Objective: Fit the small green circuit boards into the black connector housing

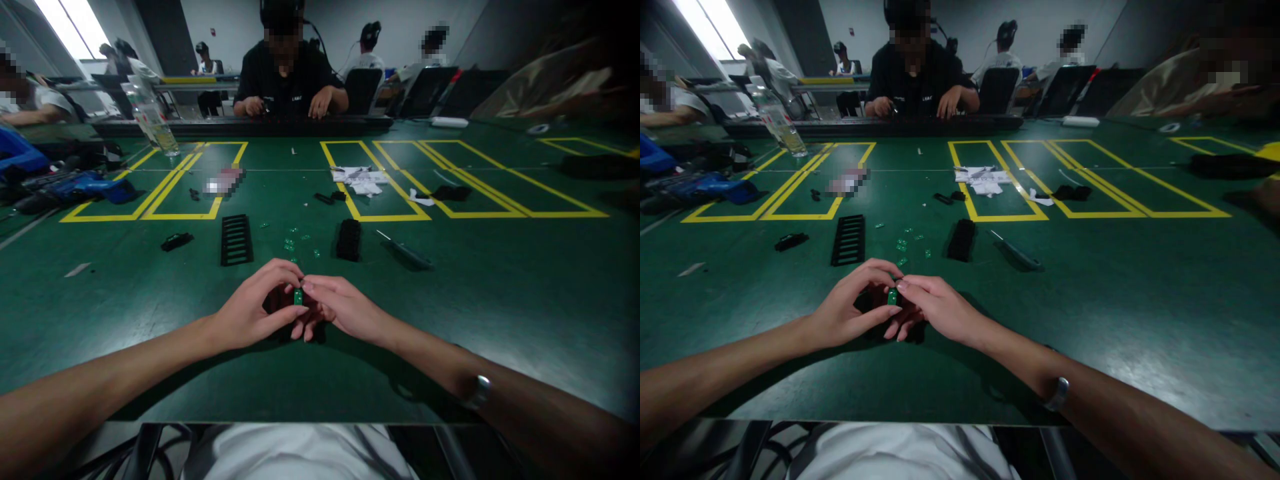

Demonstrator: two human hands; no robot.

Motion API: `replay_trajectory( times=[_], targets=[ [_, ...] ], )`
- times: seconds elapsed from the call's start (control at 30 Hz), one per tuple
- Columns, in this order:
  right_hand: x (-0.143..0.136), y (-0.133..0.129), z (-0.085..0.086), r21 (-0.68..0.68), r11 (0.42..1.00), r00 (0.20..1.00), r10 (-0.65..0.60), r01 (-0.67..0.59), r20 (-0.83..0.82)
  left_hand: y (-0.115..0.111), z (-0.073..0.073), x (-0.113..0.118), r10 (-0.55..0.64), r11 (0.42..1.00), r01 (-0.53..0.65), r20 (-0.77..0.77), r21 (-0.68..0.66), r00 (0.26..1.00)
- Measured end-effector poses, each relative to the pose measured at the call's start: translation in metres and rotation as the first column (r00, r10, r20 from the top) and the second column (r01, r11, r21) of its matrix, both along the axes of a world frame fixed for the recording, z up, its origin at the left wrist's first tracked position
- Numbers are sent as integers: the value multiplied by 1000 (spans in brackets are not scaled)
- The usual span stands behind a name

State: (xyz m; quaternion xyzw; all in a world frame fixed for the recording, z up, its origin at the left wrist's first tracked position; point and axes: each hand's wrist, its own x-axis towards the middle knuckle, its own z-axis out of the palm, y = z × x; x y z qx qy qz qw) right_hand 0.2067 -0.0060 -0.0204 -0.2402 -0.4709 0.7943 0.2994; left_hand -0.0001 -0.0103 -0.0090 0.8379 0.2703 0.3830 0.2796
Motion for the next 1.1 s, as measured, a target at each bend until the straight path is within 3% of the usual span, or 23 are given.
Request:
replay_trajectory(
  times=[0.47,1.1],
  targets=[
    [1,1,1,-19,1000,1000,7,-7,-9,-1,1,0,-27,999,27,14,-30,1000],
    [1,0,4,-10,1000,1000,14,-14,8,-1,0,-1,-9,999,7,30,40,1000]
  ],
)
